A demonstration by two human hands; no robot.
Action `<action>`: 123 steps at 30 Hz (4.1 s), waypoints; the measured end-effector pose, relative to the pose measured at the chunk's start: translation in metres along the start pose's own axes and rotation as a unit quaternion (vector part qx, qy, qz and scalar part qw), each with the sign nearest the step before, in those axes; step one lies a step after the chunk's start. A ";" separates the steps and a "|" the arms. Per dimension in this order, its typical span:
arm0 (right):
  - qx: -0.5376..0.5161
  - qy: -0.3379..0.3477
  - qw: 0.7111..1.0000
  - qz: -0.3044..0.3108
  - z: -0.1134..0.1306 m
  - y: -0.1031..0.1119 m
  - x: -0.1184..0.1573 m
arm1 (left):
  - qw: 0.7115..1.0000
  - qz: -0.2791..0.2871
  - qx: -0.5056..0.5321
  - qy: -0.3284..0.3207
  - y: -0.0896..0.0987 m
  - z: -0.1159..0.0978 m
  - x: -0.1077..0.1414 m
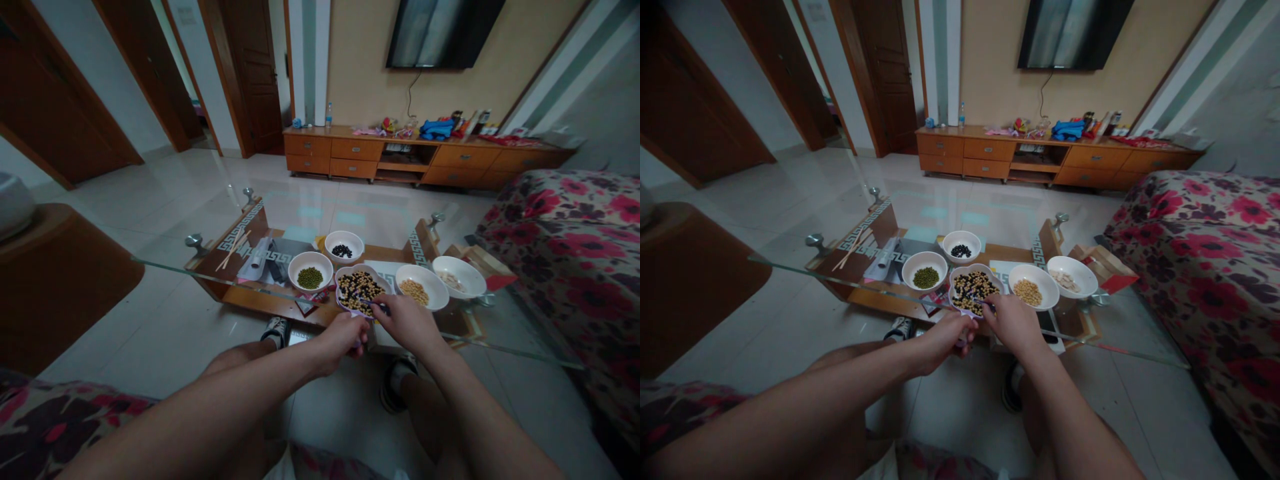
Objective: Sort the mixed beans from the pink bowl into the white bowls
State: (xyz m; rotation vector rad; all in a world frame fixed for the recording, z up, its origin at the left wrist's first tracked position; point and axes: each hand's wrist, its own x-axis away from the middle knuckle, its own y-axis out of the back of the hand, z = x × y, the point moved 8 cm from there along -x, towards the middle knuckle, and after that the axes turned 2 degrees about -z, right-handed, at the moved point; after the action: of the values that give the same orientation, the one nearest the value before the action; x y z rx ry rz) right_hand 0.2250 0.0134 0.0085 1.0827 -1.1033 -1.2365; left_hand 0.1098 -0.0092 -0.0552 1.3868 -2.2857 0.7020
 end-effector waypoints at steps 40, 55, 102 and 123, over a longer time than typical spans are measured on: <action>-0.015 0.008 1.000 0.007 0.000 -0.003 -0.001 | 1.000 0.002 -0.021 -0.014 0.001 0.001 -0.001; -0.014 0.011 1.000 0.008 0.001 -0.001 -0.001 | 0.999 0.006 -0.026 -0.018 0.002 0.003 -0.004; -0.014 0.003 1.000 0.018 -0.002 -0.004 -0.001 | 0.998 0.006 -0.050 -0.037 0.002 0.000 -0.002; -0.008 0.008 1.000 0.013 -0.002 -0.004 -0.001 | 0.998 0.009 -0.053 -0.040 0.003 0.004 -0.007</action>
State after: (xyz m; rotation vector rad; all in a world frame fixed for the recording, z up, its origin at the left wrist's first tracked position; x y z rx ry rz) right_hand 0.2261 0.0146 0.0040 1.0611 -1.0908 -1.2118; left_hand 0.1101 -0.0054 -0.0627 1.3694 -2.3637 0.5314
